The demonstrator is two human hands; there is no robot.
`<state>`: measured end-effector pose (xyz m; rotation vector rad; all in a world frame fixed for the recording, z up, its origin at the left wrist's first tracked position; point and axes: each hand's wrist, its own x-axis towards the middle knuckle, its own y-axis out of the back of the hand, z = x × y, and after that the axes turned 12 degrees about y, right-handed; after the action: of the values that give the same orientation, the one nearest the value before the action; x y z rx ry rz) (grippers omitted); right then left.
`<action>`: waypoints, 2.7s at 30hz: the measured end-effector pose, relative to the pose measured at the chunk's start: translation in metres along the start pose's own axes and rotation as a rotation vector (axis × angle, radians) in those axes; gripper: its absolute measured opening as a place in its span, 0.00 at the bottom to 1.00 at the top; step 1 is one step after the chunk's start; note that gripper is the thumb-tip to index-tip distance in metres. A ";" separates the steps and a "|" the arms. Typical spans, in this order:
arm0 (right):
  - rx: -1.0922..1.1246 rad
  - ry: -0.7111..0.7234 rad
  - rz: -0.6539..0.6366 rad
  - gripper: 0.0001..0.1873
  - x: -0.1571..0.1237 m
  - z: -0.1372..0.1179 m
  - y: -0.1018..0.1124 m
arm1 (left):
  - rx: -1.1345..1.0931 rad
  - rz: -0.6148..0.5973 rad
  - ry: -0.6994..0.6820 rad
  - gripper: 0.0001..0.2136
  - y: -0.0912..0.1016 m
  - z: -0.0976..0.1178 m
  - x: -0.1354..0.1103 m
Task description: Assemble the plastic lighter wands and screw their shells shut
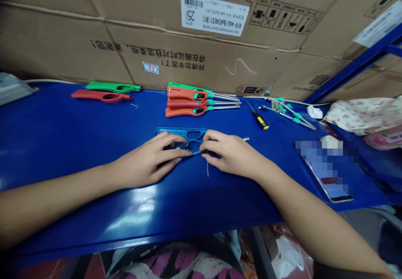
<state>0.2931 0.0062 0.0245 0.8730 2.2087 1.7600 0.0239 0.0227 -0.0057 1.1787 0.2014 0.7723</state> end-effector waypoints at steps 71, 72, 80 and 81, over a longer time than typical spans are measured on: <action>-0.120 0.043 -0.046 0.09 -0.001 0.000 0.001 | -0.026 0.049 -0.031 0.14 -0.003 -0.005 -0.002; -0.123 0.041 -0.049 0.09 -0.001 0.000 0.001 | -0.026 0.049 -0.030 0.14 -0.003 -0.005 -0.002; -0.091 0.025 -0.058 0.10 -0.001 -0.002 0.002 | -0.039 0.067 -0.028 0.14 -0.003 -0.004 -0.001; -0.092 0.024 -0.060 0.10 -0.001 -0.002 0.002 | -0.041 0.068 -0.029 0.14 -0.003 -0.004 -0.001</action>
<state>0.2940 0.0045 0.0264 0.7619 2.1264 1.8369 0.0228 0.0245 -0.0098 1.1620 0.1218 0.8150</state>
